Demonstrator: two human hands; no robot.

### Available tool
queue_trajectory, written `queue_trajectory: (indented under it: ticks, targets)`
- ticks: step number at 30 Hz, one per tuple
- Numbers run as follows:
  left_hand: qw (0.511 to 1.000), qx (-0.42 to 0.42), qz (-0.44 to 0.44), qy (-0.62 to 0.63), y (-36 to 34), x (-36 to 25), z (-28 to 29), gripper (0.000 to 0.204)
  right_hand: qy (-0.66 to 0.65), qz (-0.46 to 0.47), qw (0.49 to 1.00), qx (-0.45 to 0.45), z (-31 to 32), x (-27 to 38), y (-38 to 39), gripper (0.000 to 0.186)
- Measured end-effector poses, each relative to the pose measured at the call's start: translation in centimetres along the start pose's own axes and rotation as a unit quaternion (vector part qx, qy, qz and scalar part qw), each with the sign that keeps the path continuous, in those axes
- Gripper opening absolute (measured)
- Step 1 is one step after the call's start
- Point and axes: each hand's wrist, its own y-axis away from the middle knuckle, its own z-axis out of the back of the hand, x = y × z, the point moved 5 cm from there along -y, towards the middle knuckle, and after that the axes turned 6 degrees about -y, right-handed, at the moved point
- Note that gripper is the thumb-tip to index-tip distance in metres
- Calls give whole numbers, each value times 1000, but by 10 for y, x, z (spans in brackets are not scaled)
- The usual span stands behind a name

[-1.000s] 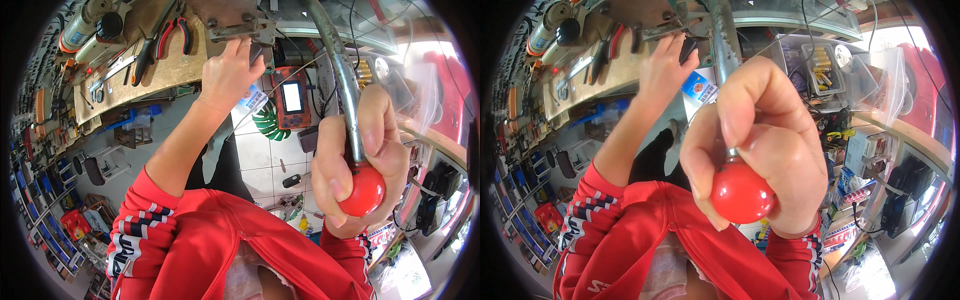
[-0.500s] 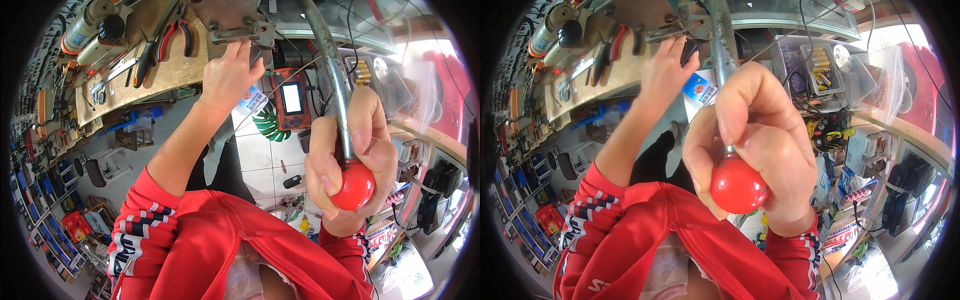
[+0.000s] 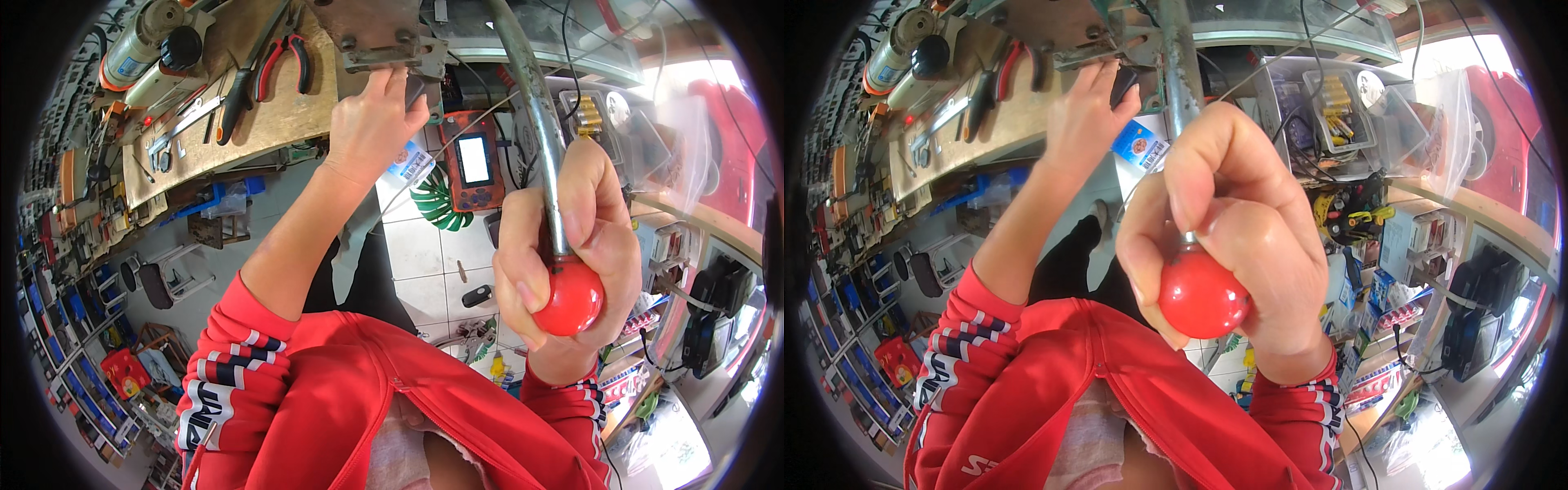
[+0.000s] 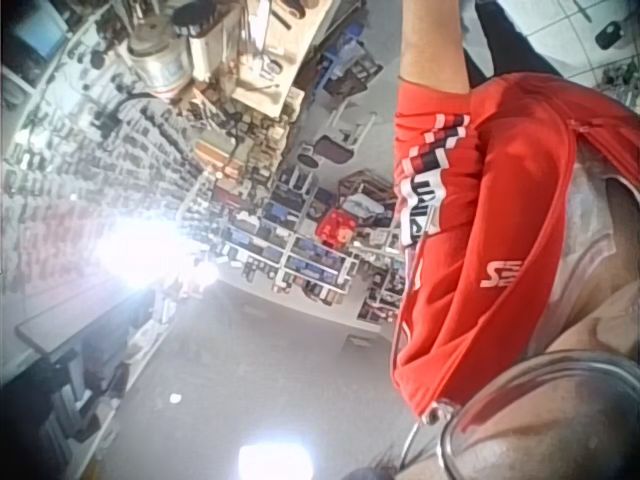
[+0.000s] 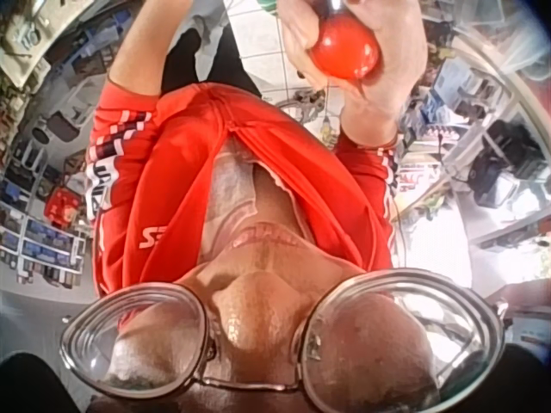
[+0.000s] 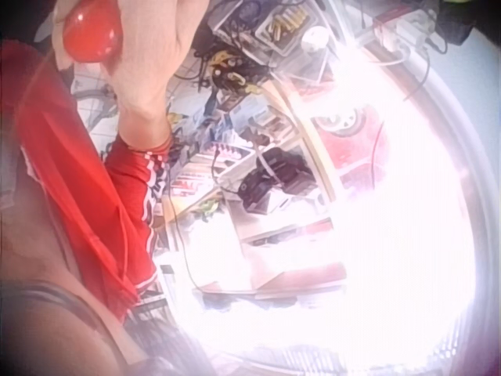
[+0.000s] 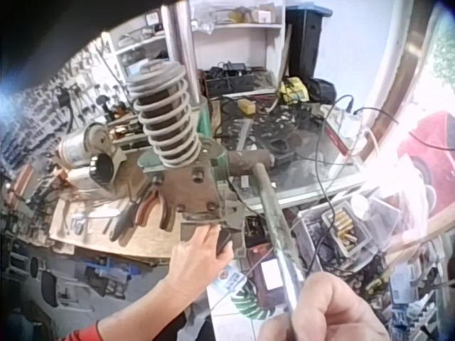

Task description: The person uses pliers to adjust a small metal component, then secures a black electronic device in a bench vise. They repeatedly insert a metal pin into the device and tap it with a hammer to seat it.

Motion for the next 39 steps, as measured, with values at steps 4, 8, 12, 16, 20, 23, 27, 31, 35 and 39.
queue_trajectory:
  ticks: [4, 8, 12, 16, 20, 23, 27, 31, 35, 39]
  targets:
    - [1000, 4, 4, -4, 0, 0, 0, 35, 11, -1, 1000, -9, -2, 0, -1, 11]
    - [1000, 5, 7, 12, -1, 1, 2, 35, 5, 4, 1000, -13, -5, -1, -2, 11]
    - [1000, 7, 9, 24, -2, 1, 2, 35, -10, 8, 1000, -27, -7, -2, -2, 10]
    - [999, 11, 9, 33, -2, 2, 3, 35, -10, 20, 999, -27, -10, -4, -2, 9]
    - [999, 29, 14, 43, -2, 3, 3, 35, -18, 32, 999, -31, -10, -5, -2, 7]
    - [998, 36, 13, 42, -2, 3, 2, 36, -30, 38, 999, -13, -12, -7, -3, 6]
    - [999, 37, 4, 30, 1, 7, 5, 38, -22, 9, 1000, 17, -18, -19, -6, 14]
    - [997, 50, 4, 53, 2, 13, 6, 40, 0, 32, 999, -21, -22, -29, -6, 15]
    - [995, 59, 8, 76, 2, 17, 5, 40, 6, 43, 998, -49, -25, -31, -7, 10]
    - [994, 65, -2, 92, 0, 22, 6, 39, 2, 46, 997, -56, -28, -34, -8, 8]
